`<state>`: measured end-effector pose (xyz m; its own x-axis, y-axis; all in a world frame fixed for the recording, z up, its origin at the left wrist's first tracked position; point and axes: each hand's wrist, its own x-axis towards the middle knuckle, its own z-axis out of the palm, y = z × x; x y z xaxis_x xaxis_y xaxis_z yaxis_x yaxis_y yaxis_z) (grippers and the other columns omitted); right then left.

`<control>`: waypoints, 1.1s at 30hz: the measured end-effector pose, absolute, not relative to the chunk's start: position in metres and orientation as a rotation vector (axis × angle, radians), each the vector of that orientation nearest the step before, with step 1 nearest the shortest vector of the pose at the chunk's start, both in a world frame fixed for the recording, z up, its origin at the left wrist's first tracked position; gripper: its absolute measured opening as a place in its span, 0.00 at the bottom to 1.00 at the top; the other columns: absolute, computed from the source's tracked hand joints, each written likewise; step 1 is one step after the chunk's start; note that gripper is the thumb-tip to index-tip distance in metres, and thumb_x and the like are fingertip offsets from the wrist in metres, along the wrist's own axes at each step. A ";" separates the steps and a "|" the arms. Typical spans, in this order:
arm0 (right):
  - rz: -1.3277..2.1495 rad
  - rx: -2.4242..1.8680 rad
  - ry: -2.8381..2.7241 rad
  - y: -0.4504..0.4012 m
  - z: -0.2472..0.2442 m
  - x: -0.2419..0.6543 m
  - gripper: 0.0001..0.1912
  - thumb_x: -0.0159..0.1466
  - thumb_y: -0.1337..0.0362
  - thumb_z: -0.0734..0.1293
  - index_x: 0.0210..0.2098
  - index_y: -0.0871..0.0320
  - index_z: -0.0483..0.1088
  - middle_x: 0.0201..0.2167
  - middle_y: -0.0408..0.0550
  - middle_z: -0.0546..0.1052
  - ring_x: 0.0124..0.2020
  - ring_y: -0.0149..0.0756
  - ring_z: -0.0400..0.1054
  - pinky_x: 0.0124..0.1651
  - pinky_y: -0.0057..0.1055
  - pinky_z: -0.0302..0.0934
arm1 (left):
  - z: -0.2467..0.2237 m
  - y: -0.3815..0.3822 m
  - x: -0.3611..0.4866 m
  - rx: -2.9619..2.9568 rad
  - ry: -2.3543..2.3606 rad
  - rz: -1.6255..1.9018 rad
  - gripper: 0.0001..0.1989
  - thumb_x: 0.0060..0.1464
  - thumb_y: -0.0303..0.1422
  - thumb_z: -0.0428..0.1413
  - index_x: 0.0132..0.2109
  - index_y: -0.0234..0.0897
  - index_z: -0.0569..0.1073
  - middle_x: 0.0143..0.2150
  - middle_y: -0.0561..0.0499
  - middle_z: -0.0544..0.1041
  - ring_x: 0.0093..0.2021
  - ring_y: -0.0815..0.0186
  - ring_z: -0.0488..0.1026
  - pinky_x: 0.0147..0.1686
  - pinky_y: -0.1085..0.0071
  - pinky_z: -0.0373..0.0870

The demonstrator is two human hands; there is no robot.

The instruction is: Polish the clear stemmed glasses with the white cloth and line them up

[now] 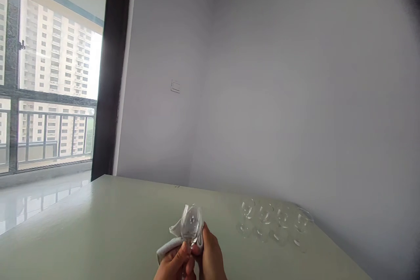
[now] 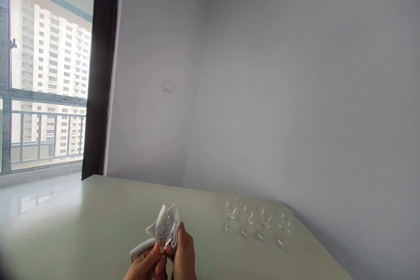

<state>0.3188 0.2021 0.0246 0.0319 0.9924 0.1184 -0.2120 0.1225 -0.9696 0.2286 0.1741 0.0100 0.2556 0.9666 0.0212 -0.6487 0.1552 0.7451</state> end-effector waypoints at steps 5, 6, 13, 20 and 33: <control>0.498 -0.949 -1.502 0.201 0.026 0.331 0.13 0.62 0.56 0.60 0.31 0.58 0.69 0.25 0.46 0.72 0.26 0.34 0.65 0.30 0.28 0.61 | 0.007 0.183 0.222 0.930 0.877 1.475 0.26 0.38 0.55 0.59 0.23 0.33 0.68 0.15 0.58 0.64 0.14 0.76 0.58 0.17 0.78 0.49; 0.382 -0.913 -1.546 0.201 0.027 0.333 0.10 0.62 0.59 0.60 0.36 0.58 0.69 0.28 0.47 0.73 0.29 0.35 0.67 0.32 0.28 0.62 | 0.005 0.183 0.221 0.988 0.944 1.487 0.27 0.38 0.56 0.58 0.22 0.34 0.67 0.15 0.57 0.65 0.14 0.76 0.59 0.17 0.78 0.49; -0.395 -0.813 -1.861 0.195 0.034 0.335 0.16 0.63 0.67 0.60 0.50 0.54 0.67 0.30 0.48 0.69 0.29 0.37 0.65 0.29 0.31 0.62 | -0.001 0.177 0.224 1.109 1.046 1.395 0.34 0.45 0.62 0.42 0.18 0.35 0.67 0.14 0.53 0.64 0.16 0.70 0.58 0.18 0.74 0.55; -0.395 -1.004 -1.952 0.181 0.022 0.309 0.08 0.62 0.66 0.63 0.38 0.50 0.73 0.25 0.45 0.71 0.27 0.39 0.65 0.27 0.32 0.59 | 0.021 0.169 0.209 0.986 1.106 1.545 0.29 0.42 0.60 0.50 0.19 0.37 0.67 0.18 0.54 0.65 0.22 0.67 0.60 0.21 0.74 0.60; 1.274 -0.977 -1.462 0.187 0.071 0.350 0.09 0.56 0.59 0.65 0.28 0.57 0.74 0.21 0.41 0.69 0.21 0.29 0.60 0.24 0.24 0.52 | 0.028 0.178 0.205 0.933 1.022 1.559 0.26 0.44 0.52 0.57 0.45 0.39 0.70 0.17 0.60 0.62 0.16 0.75 0.55 0.17 0.79 0.48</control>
